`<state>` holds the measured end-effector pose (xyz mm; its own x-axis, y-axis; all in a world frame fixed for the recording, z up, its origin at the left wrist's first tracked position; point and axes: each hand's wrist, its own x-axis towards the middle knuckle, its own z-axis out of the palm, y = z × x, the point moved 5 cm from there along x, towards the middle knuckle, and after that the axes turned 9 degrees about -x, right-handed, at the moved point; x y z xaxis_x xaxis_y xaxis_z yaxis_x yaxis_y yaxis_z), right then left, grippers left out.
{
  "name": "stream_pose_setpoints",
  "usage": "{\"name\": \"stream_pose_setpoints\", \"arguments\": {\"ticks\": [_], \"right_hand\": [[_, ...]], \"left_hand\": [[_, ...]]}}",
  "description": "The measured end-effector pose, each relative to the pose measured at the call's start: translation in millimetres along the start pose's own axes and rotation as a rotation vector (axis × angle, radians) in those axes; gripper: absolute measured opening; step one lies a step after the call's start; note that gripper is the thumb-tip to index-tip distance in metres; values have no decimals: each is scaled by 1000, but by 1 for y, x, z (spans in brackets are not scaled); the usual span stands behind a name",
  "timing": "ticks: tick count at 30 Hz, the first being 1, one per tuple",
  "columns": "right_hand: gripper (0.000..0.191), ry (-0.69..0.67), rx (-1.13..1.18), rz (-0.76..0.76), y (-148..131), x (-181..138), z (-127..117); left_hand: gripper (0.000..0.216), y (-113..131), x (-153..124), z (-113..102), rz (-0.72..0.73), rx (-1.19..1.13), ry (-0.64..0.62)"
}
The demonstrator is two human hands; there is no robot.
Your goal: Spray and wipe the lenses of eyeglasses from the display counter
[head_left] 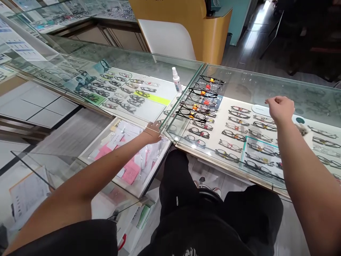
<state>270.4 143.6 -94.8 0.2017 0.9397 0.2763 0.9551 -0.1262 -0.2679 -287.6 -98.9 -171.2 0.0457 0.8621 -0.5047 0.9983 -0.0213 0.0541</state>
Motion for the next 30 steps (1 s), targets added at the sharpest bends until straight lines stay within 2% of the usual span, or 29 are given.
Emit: {"name": "stream_pose_setpoints", "arguments": {"ticks": [2,4,6,8,9,10,12,14,15,17,21,25,27,30], "right_hand": [[22,-66,130,121,-2,-4,-4],[18,-91,189,164,-6,-8,-8],[18,-95,195,165,-10,-10,-11],[18,-96,200,158,-11,-11,-12],[18,-95,201,155,-11,-12,-13],[18,-96,204,151,-11,-12,-13],[18,-100,207,145,-12,-12,-13],[18,-104,209,138,-12,-12,-14],[18,-108,212,133,-13,-13,-14],[18,-111,217,132,-13,-13,-14],[17,-92,230,123,-13,-13,-13],[20,-98,238,100,-13,-12,-11],[20,-108,231,94,-13,-13,-10],[22,-116,235,91,-15,-14,-9]], "left_hand": [[32,9,-22,6,-25,12,-101],[16,20,-50,8,-42,17,-222],[26,35,-82,-2,-14,-39,-367],[34,60,-111,-26,138,-227,-496],[37,73,-121,-46,224,-298,-477],[37,84,-127,-68,285,-348,-407],[36,99,-126,-115,318,-346,-181],[34,107,-112,-157,286,-226,128],[33,111,-102,-174,275,-163,242],[32,122,-75,-197,297,-82,362],[34,145,-2,-231,362,37,467],[36,161,77,-265,322,145,545],[36,164,113,-277,320,162,519],[41,164,160,-287,311,188,413]]}}
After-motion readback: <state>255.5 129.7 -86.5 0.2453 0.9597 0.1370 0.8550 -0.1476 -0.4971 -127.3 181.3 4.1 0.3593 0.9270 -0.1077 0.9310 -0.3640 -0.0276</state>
